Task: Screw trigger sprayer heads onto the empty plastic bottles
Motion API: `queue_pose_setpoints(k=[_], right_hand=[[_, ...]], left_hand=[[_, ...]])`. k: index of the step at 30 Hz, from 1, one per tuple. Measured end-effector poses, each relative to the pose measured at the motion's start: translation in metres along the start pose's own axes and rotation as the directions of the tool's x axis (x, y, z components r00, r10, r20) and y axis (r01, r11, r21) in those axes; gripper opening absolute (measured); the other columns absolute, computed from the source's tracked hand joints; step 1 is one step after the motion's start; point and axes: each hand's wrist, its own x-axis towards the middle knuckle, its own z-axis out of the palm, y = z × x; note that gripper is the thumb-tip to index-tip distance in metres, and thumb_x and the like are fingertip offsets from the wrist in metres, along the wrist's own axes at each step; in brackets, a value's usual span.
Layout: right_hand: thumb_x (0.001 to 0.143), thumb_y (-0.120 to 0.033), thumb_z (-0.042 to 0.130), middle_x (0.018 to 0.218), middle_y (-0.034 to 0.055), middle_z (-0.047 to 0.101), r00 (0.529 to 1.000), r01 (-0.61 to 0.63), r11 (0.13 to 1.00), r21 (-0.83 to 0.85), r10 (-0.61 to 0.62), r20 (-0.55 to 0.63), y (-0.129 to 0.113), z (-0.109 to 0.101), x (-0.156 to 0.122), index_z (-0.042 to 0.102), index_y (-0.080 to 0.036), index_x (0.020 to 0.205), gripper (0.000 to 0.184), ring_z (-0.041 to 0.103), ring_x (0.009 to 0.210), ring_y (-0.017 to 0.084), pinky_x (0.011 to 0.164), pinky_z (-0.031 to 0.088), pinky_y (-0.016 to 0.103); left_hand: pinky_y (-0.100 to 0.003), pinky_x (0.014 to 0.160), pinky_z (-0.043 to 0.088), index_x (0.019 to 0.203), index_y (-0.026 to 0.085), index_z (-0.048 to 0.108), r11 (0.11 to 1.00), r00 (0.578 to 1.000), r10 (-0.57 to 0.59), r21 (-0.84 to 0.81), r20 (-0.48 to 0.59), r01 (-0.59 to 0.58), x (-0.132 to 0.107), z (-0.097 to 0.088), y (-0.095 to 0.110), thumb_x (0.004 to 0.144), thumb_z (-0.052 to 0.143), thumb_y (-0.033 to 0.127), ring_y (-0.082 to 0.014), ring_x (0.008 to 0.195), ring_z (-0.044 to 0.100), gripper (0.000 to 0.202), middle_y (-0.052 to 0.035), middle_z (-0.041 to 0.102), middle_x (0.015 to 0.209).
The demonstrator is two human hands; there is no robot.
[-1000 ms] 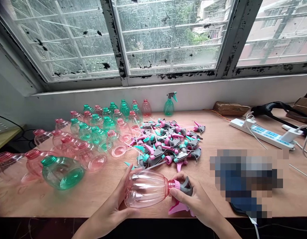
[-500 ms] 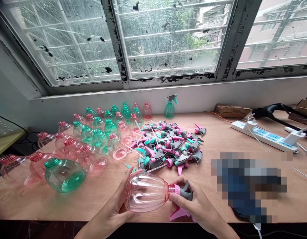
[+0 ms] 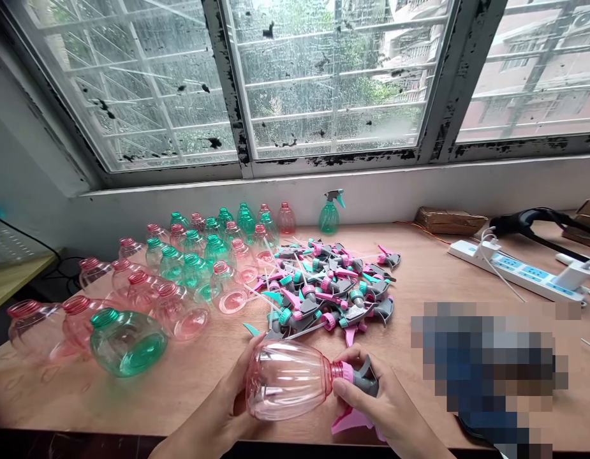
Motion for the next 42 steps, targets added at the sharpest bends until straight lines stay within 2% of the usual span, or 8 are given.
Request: queue_pose_setpoints(k=[4,9,14,19,23,31,36,42], right_hand=[[0.085,-0.049,0.084,0.065,-0.0005,0.075,1.0,-0.013,1.0,-0.018,0.013,0.006,0.0,0.001,-0.001,0.067,-0.018,0.097,0.037,0.068,0.06,0.018,0.058,0.052,0.026],[0.086,-0.049,0.083,0.064,-0.0005,0.075,0.999,-0.032,0.999,-0.017,0.032,-0.017,-0.004,0.002,-0.002,0.066,-0.018,0.1,0.038,0.069,0.059,0.019,0.058,0.053,0.027],[0.085,-0.052,0.083,0.063,-0.0004,0.075,0.998,-0.056,0.998,0.006,0.056,-0.019,-0.004,0.002,-0.001,0.066,-0.018,0.099,0.04,0.069,0.059,0.019,0.057,0.054,0.028],[0.081,-0.051,0.086,0.064,-0.0015,0.073,1.0,-0.026,0.999,-0.036,0.027,0.002,0.003,0.0,-0.001,0.067,-0.019,0.097,0.041,0.066,0.058,0.019,0.056,0.05,0.028],[0.08,-0.047,0.087,0.066,-0.0019,0.072,1.0,0.011,0.995,-0.096,-0.01,0.008,0.005,-0.002,0.0,0.068,-0.019,0.098,0.039,0.064,0.058,0.018,0.056,0.047,0.027],[0.084,-0.049,0.084,0.064,-0.0004,0.074,0.998,-0.06,0.998,-0.003,0.06,0.007,-0.001,-0.002,-0.002,0.065,-0.018,0.103,0.041,0.067,0.06,0.02,0.058,0.051,0.03],[0.078,-0.043,0.09,0.073,-0.0018,0.071,0.999,0.042,0.989,-0.14,-0.045,-0.018,0.001,-0.001,-0.002,0.071,-0.02,0.097,0.035,0.064,0.064,0.017,0.061,0.05,0.027],[0.084,-0.047,0.085,0.067,-0.0017,0.072,0.999,-0.035,0.998,-0.049,0.036,0.032,-0.002,-0.002,-0.002,0.067,-0.019,0.101,0.037,0.063,0.061,0.017,0.058,0.049,0.025]], left_hand=[[-0.045,0.126,0.031,0.163,0.043,0.003,0.992,0.996,-0.052,-0.109,0.067,0.059,0.002,-0.006,0.004,0.072,0.092,0.026,-0.0363,0.155,0.031,0.129,-0.0028,0.033,0.17],[-0.046,0.122,0.039,0.161,0.041,0.024,0.986,0.994,-0.052,-0.155,0.096,0.066,-0.002,-0.011,0.003,0.082,0.084,0.03,-0.0359,0.152,0.036,0.099,-0.0041,0.039,0.167],[-0.047,0.124,0.036,0.161,0.047,0.013,0.999,0.997,0.019,-0.049,0.077,-0.015,-0.003,-0.012,-0.002,0.09,0.075,0.021,-0.0338,0.155,0.032,0.098,-0.0018,0.031,0.171],[-0.055,0.126,0.029,0.161,0.048,0.001,0.969,0.998,0.008,-0.247,0.054,0.006,-0.001,-0.008,-0.003,0.076,0.089,0.024,-0.0369,0.157,0.027,0.125,-0.0038,0.023,0.173],[-0.052,0.13,0.019,0.161,0.039,0.026,0.957,0.997,-0.015,-0.287,0.07,0.034,-0.001,-0.007,0.004,0.077,0.088,0.027,-0.0358,0.16,0.016,0.105,-0.0043,0.024,0.173],[-0.046,0.117,0.043,0.16,0.049,0.009,0.971,0.993,0.036,-0.238,0.109,-0.009,-0.001,-0.007,-0.001,0.094,0.071,0.032,-0.0309,0.143,0.05,0.093,-0.006,0.045,0.161],[-0.052,0.114,0.044,0.158,0.054,0.006,0.977,0.992,0.021,-0.215,0.126,0.006,-0.002,-0.008,-0.002,0.069,0.095,0.027,-0.0343,0.134,0.056,0.129,-0.0061,0.033,0.167],[-0.056,0.119,0.038,0.161,0.048,0.008,0.993,0.98,0.079,-0.099,0.183,-0.062,-0.001,-0.015,-0.003,0.086,0.081,0.028,-0.035,0.139,0.053,0.106,-0.0083,0.028,0.17]])
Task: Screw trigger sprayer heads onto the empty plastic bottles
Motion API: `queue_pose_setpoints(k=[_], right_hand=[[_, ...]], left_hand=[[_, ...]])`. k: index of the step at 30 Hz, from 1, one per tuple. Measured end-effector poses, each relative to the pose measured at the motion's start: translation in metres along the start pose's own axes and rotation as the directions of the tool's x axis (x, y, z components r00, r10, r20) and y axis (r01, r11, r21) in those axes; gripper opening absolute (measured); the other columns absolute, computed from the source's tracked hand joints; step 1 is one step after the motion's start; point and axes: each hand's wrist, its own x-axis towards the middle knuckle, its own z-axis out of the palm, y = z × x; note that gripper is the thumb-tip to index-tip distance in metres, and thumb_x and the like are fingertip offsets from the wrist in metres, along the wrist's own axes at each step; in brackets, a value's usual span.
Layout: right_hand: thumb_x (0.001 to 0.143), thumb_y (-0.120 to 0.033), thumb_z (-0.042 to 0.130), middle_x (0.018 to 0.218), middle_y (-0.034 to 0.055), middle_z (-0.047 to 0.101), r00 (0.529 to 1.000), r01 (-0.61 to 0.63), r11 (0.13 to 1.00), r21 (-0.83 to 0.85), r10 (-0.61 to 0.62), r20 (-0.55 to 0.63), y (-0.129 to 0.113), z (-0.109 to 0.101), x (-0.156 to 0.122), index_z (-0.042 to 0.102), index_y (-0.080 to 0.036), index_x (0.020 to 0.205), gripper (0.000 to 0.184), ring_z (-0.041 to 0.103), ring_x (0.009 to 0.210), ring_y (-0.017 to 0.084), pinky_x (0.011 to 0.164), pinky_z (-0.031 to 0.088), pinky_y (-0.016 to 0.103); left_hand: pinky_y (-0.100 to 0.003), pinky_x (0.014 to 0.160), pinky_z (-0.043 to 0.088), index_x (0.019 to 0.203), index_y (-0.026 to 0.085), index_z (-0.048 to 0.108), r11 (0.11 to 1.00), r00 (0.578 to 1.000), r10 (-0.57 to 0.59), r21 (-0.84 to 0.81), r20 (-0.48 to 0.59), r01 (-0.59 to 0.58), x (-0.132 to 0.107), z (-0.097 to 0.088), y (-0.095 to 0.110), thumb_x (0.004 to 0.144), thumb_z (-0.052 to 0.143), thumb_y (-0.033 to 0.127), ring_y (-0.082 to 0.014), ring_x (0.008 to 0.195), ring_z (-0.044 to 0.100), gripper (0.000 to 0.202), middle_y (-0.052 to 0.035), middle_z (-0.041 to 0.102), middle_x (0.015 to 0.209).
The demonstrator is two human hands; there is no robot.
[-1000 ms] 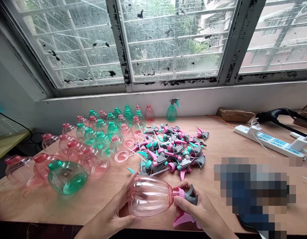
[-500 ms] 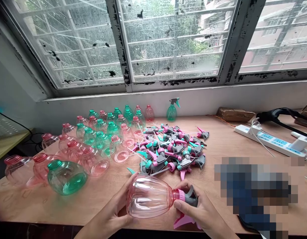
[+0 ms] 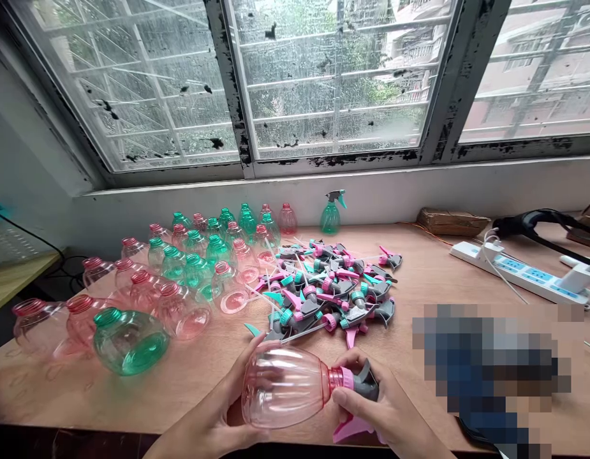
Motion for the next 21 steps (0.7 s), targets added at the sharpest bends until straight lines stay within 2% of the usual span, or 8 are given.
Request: queue_pose_setpoints(k=[2,4,7,9,13,17,19,21], right_hand=[[0.087,-0.048,0.082,0.065,-0.0011,0.073,1.0,-0.005,1.0,-0.001,0.005,0.011,0.0012,0.0002,-0.0005,0.066,-0.019,0.102,0.037,0.065,0.061,0.017,0.059,0.05,0.026],[0.086,-0.049,0.082,0.068,-0.0006,0.073,1.0,0.001,1.0,-0.028,-0.001,0.001,0.0034,0.0006,-0.0012,0.066,-0.019,0.101,0.037,0.067,0.062,0.019,0.06,0.052,0.028],[0.081,-0.047,0.087,0.072,-0.0015,0.072,1.0,0.02,0.998,-0.059,-0.022,-0.02,0.0057,0.0011,-0.002,0.068,-0.02,0.1,0.037,0.067,0.064,0.02,0.06,0.052,0.029],[0.08,-0.045,0.088,0.072,-0.0024,0.07,0.998,0.047,0.996,-0.077,-0.049,-0.026,0.0055,0.001,-0.002,0.069,-0.02,0.098,0.036,0.063,0.062,0.017,0.059,0.049,0.027],[0.085,-0.049,0.084,0.067,-0.0009,0.072,1.0,0.024,0.999,-0.03,-0.024,-0.003,0.0035,0.0004,-0.0008,0.068,-0.018,0.097,0.037,0.063,0.061,0.017,0.058,0.049,0.025],[0.086,-0.047,0.084,0.067,-0.0002,0.073,1.0,0.021,1.0,-0.013,-0.021,0.009,0.0037,0.0006,0.0,0.067,-0.018,0.099,0.036,0.064,0.061,0.017,0.059,0.049,0.026],[0.084,-0.046,0.086,0.069,-0.0011,0.071,0.999,0.042,0.998,-0.042,-0.042,-0.003,0.0042,0.0005,0.0001,0.068,-0.018,0.098,0.036,0.062,0.062,0.017,0.059,0.047,0.026],[0.08,-0.044,0.088,0.07,-0.0024,0.07,0.998,0.063,0.995,-0.081,-0.065,-0.018,0.0042,0.0001,0.0004,0.069,-0.019,0.097,0.036,0.06,0.062,0.016,0.06,0.046,0.026]], left_hand=[[-0.054,0.12,0.038,0.159,0.055,0.008,1.0,1.0,0.001,0.016,-0.005,-0.001,-0.0001,-0.0005,-0.0025,0.09,0.077,0.025,-0.0326,0.142,0.051,0.102,-0.0035,0.027,0.171],[-0.053,0.122,0.037,0.156,0.06,0.003,1.0,1.0,-0.013,-0.001,-0.025,0.013,-0.0003,-0.0001,-0.0052,0.085,0.083,0.024,-0.0321,0.148,0.046,0.113,0.0003,0.023,0.173],[-0.054,0.128,0.023,0.157,0.057,0.001,0.999,0.998,-0.031,-0.015,-0.053,0.031,-0.001,0.0001,-0.0077,0.072,0.093,0.029,-0.0328,0.16,0.02,0.128,0.0016,0.015,0.176],[-0.056,0.13,0.012,0.159,0.052,0.007,0.999,0.998,-0.043,-0.011,-0.048,0.042,-0.002,-0.0006,-0.0075,0.075,0.09,0.035,-0.0322,0.162,0.009,0.12,0.0008,0.015,0.176],[-0.056,0.129,0.017,0.159,0.053,0.005,0.998,1.0,-0.011,0.064,-0.009,0.011,-0.0032,-0.0019,-0.0047,0.086,0.081,0.032,-0.0319,0.161,0.014,0.108,0.0011,0.015,0.176],[-0.051,0.128,0.026,0.158,0.055,0.002,0.993,0.999,0.016,0.113,-0.036,-0.011,-0.0027,-0.0001,-0.0039,0.096,0.069,0.029,-0.0309,0.158,0.026,0.095,0.001,0.018,0.175],[-0.052,0.125,0.033,0.158,0.055,0.0,0.998,0.999,-0.011,0.068,-0.038,0.014,-0.0023,0.0009,-0.0047,0.089,0.078,0.03,-0.0336,0.156,0.031,0.108,-0.0006,0.019,0.175],[-0.054,0.123,0.035,0.159,0.053,0.0,1.0,0.999,-0.02,0.011,-0.034,0.02,-0.0021,0.0011,-0.0055,0.079,0.088,0.032,-0.0364,0.156,0.03,0.121,-0.0019,0.017,0.175]])
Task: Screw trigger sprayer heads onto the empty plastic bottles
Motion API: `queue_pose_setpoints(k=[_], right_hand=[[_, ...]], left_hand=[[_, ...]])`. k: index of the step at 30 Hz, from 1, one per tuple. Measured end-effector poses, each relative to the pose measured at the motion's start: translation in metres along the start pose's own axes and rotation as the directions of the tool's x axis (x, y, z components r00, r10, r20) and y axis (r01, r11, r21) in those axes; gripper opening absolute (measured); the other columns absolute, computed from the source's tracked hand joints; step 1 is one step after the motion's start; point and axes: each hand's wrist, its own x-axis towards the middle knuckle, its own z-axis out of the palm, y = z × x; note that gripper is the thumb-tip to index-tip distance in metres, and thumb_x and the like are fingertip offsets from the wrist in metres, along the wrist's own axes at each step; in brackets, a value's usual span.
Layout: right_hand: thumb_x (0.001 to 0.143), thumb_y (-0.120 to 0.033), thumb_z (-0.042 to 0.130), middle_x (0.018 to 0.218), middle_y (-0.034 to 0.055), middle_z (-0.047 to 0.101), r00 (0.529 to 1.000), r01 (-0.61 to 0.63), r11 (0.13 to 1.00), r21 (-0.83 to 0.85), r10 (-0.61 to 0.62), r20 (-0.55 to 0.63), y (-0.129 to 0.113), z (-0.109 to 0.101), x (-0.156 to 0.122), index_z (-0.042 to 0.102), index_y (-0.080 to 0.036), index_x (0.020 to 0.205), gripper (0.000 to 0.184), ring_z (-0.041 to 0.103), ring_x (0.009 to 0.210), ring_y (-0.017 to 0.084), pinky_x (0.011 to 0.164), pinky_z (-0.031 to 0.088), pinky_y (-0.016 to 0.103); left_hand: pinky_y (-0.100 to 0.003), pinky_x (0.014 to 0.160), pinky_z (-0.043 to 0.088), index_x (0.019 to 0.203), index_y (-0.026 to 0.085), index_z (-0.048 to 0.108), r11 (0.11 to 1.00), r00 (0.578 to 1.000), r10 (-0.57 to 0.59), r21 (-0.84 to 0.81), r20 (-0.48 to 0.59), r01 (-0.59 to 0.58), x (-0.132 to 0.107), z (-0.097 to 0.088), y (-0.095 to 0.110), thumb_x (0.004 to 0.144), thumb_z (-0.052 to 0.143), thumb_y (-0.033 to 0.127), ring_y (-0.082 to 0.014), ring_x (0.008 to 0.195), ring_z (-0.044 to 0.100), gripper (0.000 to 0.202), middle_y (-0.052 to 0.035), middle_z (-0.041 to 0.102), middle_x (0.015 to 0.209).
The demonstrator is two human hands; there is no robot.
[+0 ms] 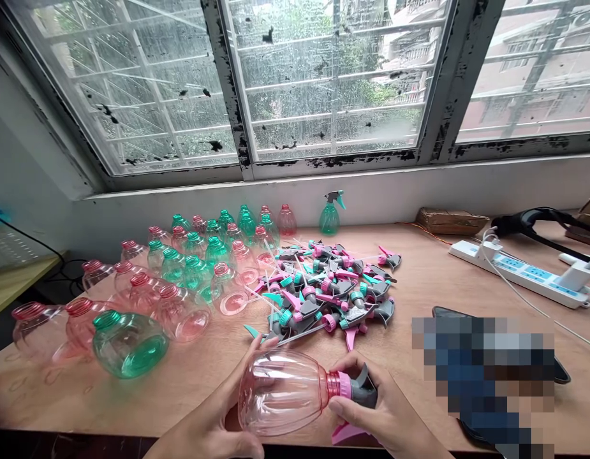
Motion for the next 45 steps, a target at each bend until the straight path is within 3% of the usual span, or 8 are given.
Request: queue_pose_setpoints(k=[9,16,23,26,30,36,41,45], right_hand=[[0.085,-0.05,0.084,0.065,0.0004,0.074,0.997,-0.071,0.994,0.083,0.07,0.012,-0.002,0.0,0.0,0.067,-0.017,0.099,0.039,0.066,0.06,0.018,0.059,0.05,0.026],[0.083,-0.046,0.087,0.067,-0.0017,0.073,0.999,-0.04,0.997,0.06,0.039,0.015,0.002,-0.001,0.002,0.066,-0.018,0.101,0.04,0.064,0.06,0.016,0.058,0.047,0.024],[0.084,-0.053,0.082,0.065,-0.0027,0.073,0.996,-0.082,0.995,0.06,0.084,-0.023,-0.003,0.002,0.001,0.064,-0.019,0.101,0.042,0.07,0.059,0.02,0.059,0.052,0.03],[0.078,-0.052,0.088,0.068,-0.0052,0.07,0.995,-0.069,0.997,0.022,0.07,-0.073,-0.005,0.003,0.002,0.067,-0.02,0.1,0.044,0.069,0.057,0.018,0.06,0.055,0.031],[0.079,-0.053,0.087,0.068,-0.0033,0.072,0.995,-0.085,0.995,0.053,0.087,-0.045,-0.005,0.002,0.002,0.066,-0.02,0.1,0.045,0.07,0.059,0.019,0.057,0.054,0.028],[0.082,-0.057,0.084,0.062,-0.0015,0.073,0.994,-0.1,0.992,0.08,0.103,-0.029,-0.002,0.001,0.001,0.065,-0.019,0.103,0.047,0.068,0.057,0.02,0.058,0.054,0.03],[0.083,-0.05,0.085,0.064,-0.0011,0.073,0.999,-0.044,0.997,0.059,0.043,0.006,-0.002,0.0,0.001,0.067,-0.018,0.106,0.044,0.066,0.06,0.019,0.058,0.05,0.028],[0.083,-0.051,0.085,0.064,0.0003,0.074,0.998,-0.066,0.993,0.094,0.065,0.01,-0.004,0.002,0.0,0.068,-0.017,0.098,0.041,0.067,0.06,0.019,0.059,0.053,0.028]], left_hand=[[-0.053,0.129,0.021,0.159,0.054,0.002,0.986,1.0,0.018,0.167,0.006,-0.019,-0.002,-0.003,0.002,0.092,0.069,0.012,-0.0292,0.161,0.019,0.104,0.0021,0.016,0.175],[-0.054,0.131,0.012,0.161,0.046,0.006,0.996,1.0,-0.019,0.087,0.013,0.017,-0.001,-0.004,0.002,0.08,0.086,0.034,-0.0319,0.162,0.009,0.115,0.0007,0.013,0.176],[-0.053,0.124,0.035,0.159,0.053,0.006,0.999,1.0,0.013,0.032,0.025,-0.014,0.0,0.0,0.006,0.092,0.074,0.025,-0.0319,0.147,0.048,0.1,-0.001,0.018,0.175],[-0.055,0.127,0.026,0.159,0.052,-0.001,0.999,1.0,-0.014,-0.041,0.014,0.014,0.001,-0.001,0.001,0.08,0.086,0.033,-0.0349,0.156,0.03,0.119,-0.0003,0.013,0.176],[-0.053,0.131,0.015,0.161,0.046,0.011,1.0,1.0,-0.016,0.005,0.027,0.016,0.0,-0.003,0.004,0.081,0.085,0.038,-0.0344,0.161,0.013,0.109,0.0007,0.014,0.176],[-0.051,0.126,0.032,0.16,0.051,0.009,0.994,0.999,0.031,0.107,0.024,-0.033,0.0,0.0,0.011,0.096,0.069,0.029,-0.0308,0.15,0.044,0.09,-0.001,0.02,0.175],[-0.053,0.128,0.025,0.162,0.045,0.009,0.999,1.0,-0.008,0.041,0.026,0.007,0.0,-0.004,0.005,0.084,0.083,0.037,-0.034,0.159,0.024,0.107,-0.0017,0.019,0.175],[-0.052,0.131,0.017,0.162,0.045,0.009,0.989,1.0,0.025,0.144,0.012,-0.026,-0.001,-0.004,0.005,0.091,0.075,0.029,-0.0316,0.161,0.014,0.098,-0.0003,0.016,0.176]])
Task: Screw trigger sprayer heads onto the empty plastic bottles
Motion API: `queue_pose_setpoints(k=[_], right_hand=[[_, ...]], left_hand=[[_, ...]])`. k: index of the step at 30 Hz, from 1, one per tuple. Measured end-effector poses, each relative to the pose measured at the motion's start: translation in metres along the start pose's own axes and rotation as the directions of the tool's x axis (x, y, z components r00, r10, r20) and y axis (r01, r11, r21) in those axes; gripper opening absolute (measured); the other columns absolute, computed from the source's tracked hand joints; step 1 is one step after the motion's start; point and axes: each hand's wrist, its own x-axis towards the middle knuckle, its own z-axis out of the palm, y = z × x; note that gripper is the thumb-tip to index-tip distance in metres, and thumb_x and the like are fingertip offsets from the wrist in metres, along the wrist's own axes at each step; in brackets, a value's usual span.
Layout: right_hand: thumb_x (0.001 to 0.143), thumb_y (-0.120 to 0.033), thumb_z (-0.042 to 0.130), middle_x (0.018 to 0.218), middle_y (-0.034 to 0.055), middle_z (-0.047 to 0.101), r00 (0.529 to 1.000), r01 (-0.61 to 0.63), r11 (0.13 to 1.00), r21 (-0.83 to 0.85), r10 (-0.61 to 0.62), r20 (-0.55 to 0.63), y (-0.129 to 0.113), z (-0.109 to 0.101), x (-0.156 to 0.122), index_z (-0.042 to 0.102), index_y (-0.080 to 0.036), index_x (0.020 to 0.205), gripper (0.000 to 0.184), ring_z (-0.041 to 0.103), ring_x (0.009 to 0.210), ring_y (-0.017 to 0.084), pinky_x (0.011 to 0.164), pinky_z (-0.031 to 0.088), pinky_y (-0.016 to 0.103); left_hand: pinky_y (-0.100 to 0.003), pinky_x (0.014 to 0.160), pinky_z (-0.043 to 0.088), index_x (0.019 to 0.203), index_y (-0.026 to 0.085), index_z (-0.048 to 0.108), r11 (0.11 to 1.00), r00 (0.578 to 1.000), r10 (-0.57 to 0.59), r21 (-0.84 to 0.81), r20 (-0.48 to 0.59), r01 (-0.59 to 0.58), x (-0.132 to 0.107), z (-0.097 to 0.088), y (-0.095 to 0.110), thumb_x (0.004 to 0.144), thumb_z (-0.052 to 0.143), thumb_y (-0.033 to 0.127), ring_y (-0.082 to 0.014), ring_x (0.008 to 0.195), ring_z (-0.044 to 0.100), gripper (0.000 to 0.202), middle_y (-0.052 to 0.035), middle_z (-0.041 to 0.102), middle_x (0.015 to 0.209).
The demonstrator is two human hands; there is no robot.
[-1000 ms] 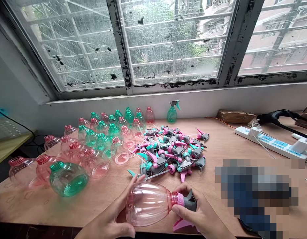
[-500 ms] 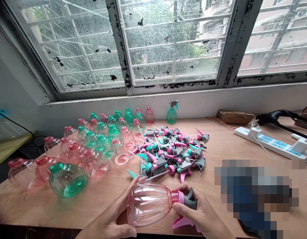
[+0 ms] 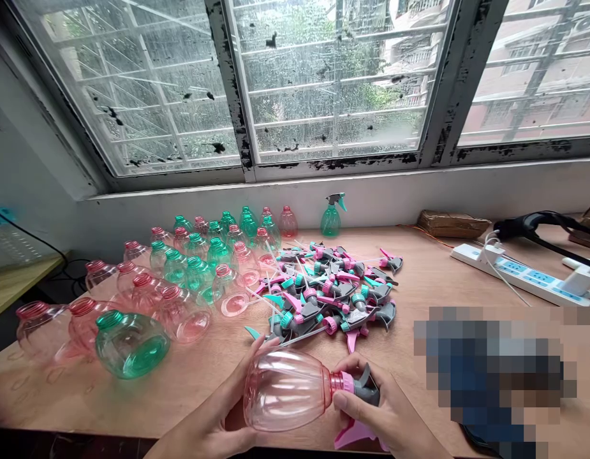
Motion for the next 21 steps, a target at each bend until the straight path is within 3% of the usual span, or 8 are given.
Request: queue_pose_setpoints(k=[4,7,9,12,16,21], right_hand=[[0.082,-0.051,0.086,0.066,0.0,0.075,1.0,0.0,1.0,-0.026,-0.001,-0.026,0.0009,0.0012,-0.0007,0.069,-0.018,0.096,0.04,0.067,0.061,0.019,0.059,0.052,0.028],[0.078,-0.05,0.088,0.066,-0.0014,0.073,0.999,0.012,0.998,-0.056,-0.014,-0.033,0.0015,0.0015,-0.0001,0.069,-0.018,0.096,0.041,0.066,0.06,0.019,0.058,0.05,0.028],[0.077,-0.05,0.089,0.064,-0.0017,0.072,1.0,0.004,0.999,-0.054,-0.005,-0.023,0.0002,0.0021,0.0003,0.068,-0.018,0.096,0.042,0.066,0.058,0.019,0.056,0.05,0.028],[0.079,-0.053,0.086,0.063,-0.0006,0.073,1.0,-0.015,0.999,-0.052,0.014,-0.027,-0.0031,0.0033,0.0003,0.068,-0.019,0.094,0.042,0.067,0.057,0.02,0.058,0.053,0.03],[0.081,-0.054,0.084,0.063,0.0,0.073,0.999,-0.003,0.998,-0.066,0.0,-0.032,-0.0032,0.0023,0.0006,0.068,-0.018,0.094,0.042,0.067,0.059,0.02,0.058,0.052,0.029],[0.078,-0.046,0.089,0.066,-0.0024,0.072,0.999,0.031,0.995,-0.098,-0.033,-0.02,0.0012,0.0001,0.0016,0.07,-0.018,0.097,0.039,0.063,0.06,0.017,0.057,0.047,0.026]], left_hand=[[-0.054,0.129,0.021,0.16,0.052,0.005,0.999,0.999,0.037,-0.004,-0.006,-0.037,-0.0011,0.0028,-0.0008,0.094,0.071,0.027,-0.0318,0.16,0.019,0.097,0.0012,0.015,0.176],[-0.054,0.128,0.023,0.161,0.046,0.0,0.992,1.0,0.018,-0.126,0.02,-0.016,-0.0014,0.0031,-0.0021,0.088,0.078,0.038,-0.0339,0.161,0.017,0.107,-0.0018,0.011,0.177],[-0.054,0.129,0.017,0.162,0.042,0.002,0.994,1.0,-0.008,-0.113,0.027,0.011,-0.0015,0.0023,-0.0016,0.085,0.08,0.041,-0.0343,0.161,0.012,0.11,-0.0025,0.011,0.177],[-0.053,0.131,0.013,0.162,0.043,0.005,0.999,1.0,0.002,-0.037,0.001,-0.002,-0.0016,0.0018,0.0008,0.092,0.072,0.041,-0.0334,0.161,0.014,0.098,-0.0019,0.015,0.176],[-0.049,0.13,0.022,0.161,0.049,0.004,0.998,0.999,0.041,-0.056,-0.006,-0.041,-0.0012,0.0029,0.0015,0.102,0.058,0.038,-0.0301,0.158,0.026,0.081,-0.0009,0.021,0.175],[-0.054,0.123,0.036,0.16,0.049,0.003,0.992,1.0,-0.012,-0.124,0.026,0.015,-0.0007,0.0022,-0.0003,0.082,0.083,0.042,-0.0376,0.153,0.036,0.112,-0.0033,0.016,0.176]])
